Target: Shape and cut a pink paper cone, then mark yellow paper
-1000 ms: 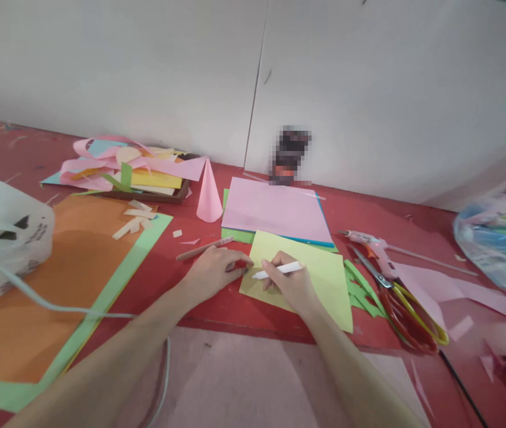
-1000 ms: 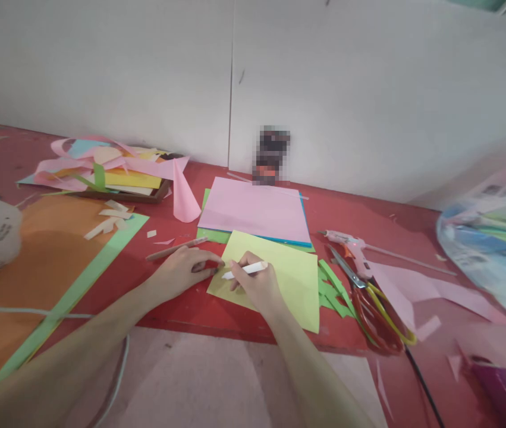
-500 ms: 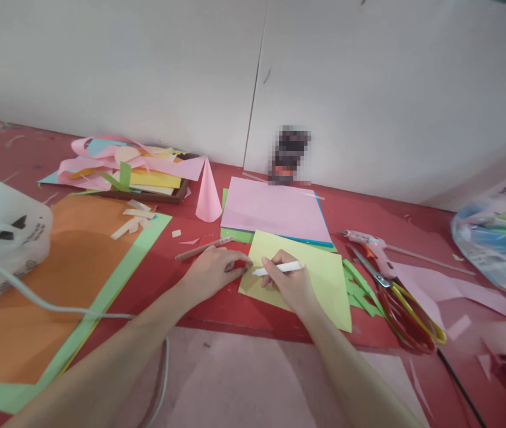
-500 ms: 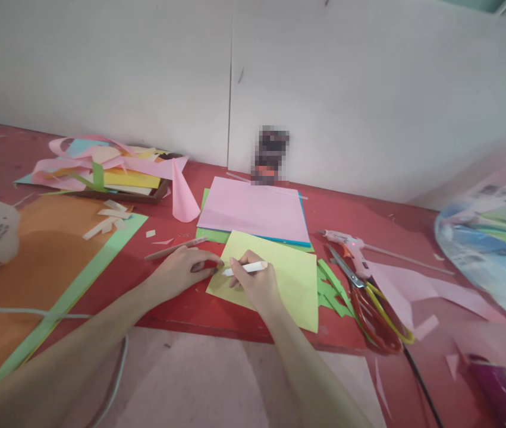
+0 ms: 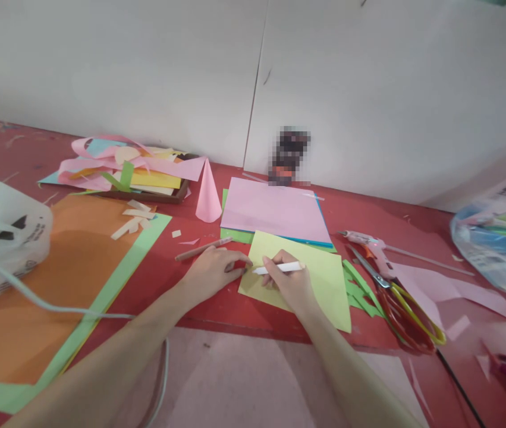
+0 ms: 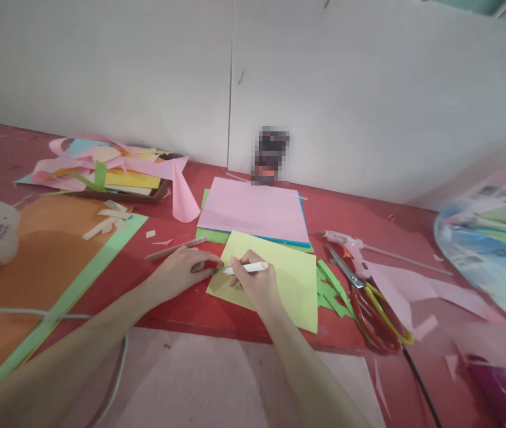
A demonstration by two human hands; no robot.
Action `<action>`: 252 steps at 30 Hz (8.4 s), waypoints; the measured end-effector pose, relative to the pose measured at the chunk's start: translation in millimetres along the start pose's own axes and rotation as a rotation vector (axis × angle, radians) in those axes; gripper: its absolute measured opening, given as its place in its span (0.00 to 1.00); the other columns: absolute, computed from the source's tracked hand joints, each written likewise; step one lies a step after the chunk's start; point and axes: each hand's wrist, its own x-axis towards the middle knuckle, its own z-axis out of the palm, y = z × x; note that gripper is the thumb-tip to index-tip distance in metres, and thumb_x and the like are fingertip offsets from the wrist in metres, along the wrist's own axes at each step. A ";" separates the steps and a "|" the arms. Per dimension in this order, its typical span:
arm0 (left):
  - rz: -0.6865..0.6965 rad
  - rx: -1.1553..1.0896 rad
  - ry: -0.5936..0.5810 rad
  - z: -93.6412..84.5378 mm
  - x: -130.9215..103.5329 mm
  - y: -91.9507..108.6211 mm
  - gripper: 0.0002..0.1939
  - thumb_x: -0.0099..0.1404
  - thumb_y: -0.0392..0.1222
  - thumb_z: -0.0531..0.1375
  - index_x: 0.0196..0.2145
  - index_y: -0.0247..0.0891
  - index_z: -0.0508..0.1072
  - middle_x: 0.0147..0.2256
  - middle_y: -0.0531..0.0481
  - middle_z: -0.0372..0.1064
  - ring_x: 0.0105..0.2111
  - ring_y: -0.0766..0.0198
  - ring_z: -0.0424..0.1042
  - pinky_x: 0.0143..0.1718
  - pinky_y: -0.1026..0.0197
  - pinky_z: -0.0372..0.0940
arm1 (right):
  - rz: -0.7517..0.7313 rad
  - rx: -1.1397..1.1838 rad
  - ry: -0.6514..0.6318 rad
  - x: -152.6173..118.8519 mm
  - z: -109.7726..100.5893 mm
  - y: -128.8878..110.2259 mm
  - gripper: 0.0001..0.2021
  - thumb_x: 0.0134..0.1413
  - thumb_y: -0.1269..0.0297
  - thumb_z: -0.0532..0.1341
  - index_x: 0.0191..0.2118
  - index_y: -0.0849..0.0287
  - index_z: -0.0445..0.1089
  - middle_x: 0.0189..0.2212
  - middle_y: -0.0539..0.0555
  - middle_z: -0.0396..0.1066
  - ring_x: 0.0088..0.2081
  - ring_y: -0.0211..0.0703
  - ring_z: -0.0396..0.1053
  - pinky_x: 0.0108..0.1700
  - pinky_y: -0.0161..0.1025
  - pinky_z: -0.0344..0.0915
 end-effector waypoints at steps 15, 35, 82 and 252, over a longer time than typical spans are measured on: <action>-0.026 -0.008 -0.002 -2.6 -0.6 3.9 0.08 0.59 0.40 0.56 0.36 0.44 0.73 0.18 0.60 0.58 0.19 0.72 0.59 0.50 0.58 0.53 | -0.021 0.030 0.007 1.0 0.7 2.6 0.16 0.51 0.55 0.56 0.19 0.59 0.59 0.14 0.49 0.67 0.16 0.32 0.62 0.20 0.28 0.57; -0.021 0.009 -0.002 -1.6 -0.2 2.9 0.09 0.60 0.44 0.55 0.36 0.44 0.73 0.16 0.61 0.56 0.17 0.72 0.58 0.51 0.57 0.53 | 0.006 0.031 0.151 0.1 0.9 3.2 0.16 0.52 0.56 0.55 0.19 0.57 0.57 0.11 0.47 0.64 0.20 0.37 0.69 0.22 0.29 0.60; -0.021 0.004 -0.010 0.2 0.2 -0.2 0.08 0.60 0.44 0.55 0.36 0.46 0.73 0.17 0.61 0.58 0.18 0.72 0.60 0.53 0.56 0.50 | 0.098 0.071 0.286 -1.5 -1.5 5.2 0.13 0.46 0.65 0.55 0.17 0.55 0.50 0.09 0.42 0.52 0.15 0.37 0.66 0.14 0.29 0.56; -0.008 -0.084 -0.085 5.3 -0.5 6.3 0.11 0.62 0.35 0.50 0.35 0.43 0.72 0.33 0.57 0.73 0.32 0.68 0.68 0.35 0.65 0.58 | 0.059 0.007 0.112 -13.0 -13.1 7.8 0.17 0.51 0.57 0.57 0.17 0.59 0.58 0.11 0.47 0.65 0.14 0.31 0.57 0.18 0.28 0.53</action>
